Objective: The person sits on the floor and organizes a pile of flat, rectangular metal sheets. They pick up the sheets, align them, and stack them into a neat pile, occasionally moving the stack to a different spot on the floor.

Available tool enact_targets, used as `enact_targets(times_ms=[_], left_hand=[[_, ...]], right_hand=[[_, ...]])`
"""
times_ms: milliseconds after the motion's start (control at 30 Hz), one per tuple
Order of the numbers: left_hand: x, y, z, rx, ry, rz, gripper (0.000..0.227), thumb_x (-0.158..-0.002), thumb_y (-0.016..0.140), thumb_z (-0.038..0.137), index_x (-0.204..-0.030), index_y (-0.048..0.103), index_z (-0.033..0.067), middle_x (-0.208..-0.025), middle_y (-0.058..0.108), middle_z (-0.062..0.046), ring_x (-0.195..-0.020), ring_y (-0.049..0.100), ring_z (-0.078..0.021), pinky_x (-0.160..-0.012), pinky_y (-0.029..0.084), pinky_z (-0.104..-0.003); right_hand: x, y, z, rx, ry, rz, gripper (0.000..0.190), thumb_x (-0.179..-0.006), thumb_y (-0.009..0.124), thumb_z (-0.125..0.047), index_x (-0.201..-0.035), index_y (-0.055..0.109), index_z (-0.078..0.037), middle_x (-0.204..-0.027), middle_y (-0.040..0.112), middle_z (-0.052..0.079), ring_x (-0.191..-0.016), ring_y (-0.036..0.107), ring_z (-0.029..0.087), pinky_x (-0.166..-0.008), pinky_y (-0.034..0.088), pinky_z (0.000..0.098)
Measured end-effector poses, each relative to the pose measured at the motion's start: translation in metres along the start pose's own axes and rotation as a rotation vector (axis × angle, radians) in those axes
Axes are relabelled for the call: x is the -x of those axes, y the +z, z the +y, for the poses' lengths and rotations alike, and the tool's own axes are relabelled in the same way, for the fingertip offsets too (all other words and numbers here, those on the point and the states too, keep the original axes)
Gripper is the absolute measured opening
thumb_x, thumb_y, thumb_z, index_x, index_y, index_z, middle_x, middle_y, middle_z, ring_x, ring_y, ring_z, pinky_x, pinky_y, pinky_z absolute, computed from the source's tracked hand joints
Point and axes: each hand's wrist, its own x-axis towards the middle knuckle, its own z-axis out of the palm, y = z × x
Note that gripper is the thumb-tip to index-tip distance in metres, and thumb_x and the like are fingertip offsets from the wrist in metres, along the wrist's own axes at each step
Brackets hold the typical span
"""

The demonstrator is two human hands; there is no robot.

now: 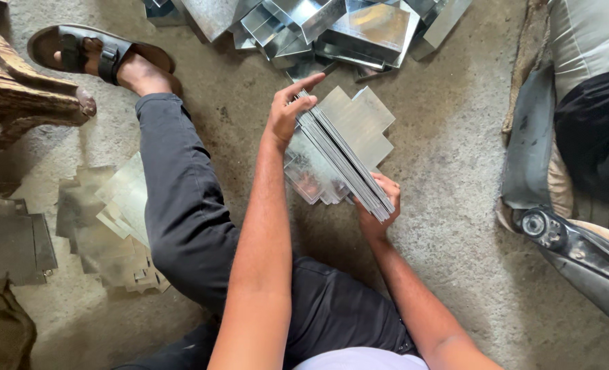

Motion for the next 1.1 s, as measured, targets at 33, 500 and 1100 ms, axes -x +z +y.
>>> enact_targets(times_ms=[33,500,1100], left_hand=[[0.002,0.0,0.0,0.008,-0.008,-0.002,0.058,-0.08,0.065,0.023,-0.134,0.069,0.0014,-0.132,0.071,-0.014,-0.123,0.062,-0.0204,-0.11,0.043,-0.03],[0.006,0.008,0.012,0.0,-0.019,0.048,0.054,-0.078,0.064,0.024,-0.126,0.073,0.0,-0.127,0.073,-0.014,-0.12,0.067,-0.0223,-0.108,0.046,-0.031],[0.002,0.005,0.001,0.021,-0.002,0.025,0.051,-0.082,0.065,0.024,-0.127,0.072,-0.0004,-0.127,0.073,-0.013,-0.119,0.066,-0.0211,-0.106,0.047,-0.032]], right_hand=[[0.0,0.001,-0.001,-0.012,0.006,0.0,0.047,-0.088,0.085,-0.019,-0.121,0.055,-0.005,-0.124,0.067,0.016,-0.117,0.063,0.028,-0.106,0.05,0.0416],[-0.003,0.002,-0.004,-0.029,0.011,-0.009,0.051,-0.089,0.087,-0.025,-0.122,0.055,-0.005,-0.123,0.065,0.017,-0.118,0.063,0.028,-0.103,0.052,0.0407],[-0.002,0.001,-0.002,-0.043,0.025,-0.014,0.05,-0.09,0.085,-0.026,-0.123,0.055,-0.005,-0.125,0.066,0.015,-0.119,0.061,0.026,-0.106,0.051,0.0411]])
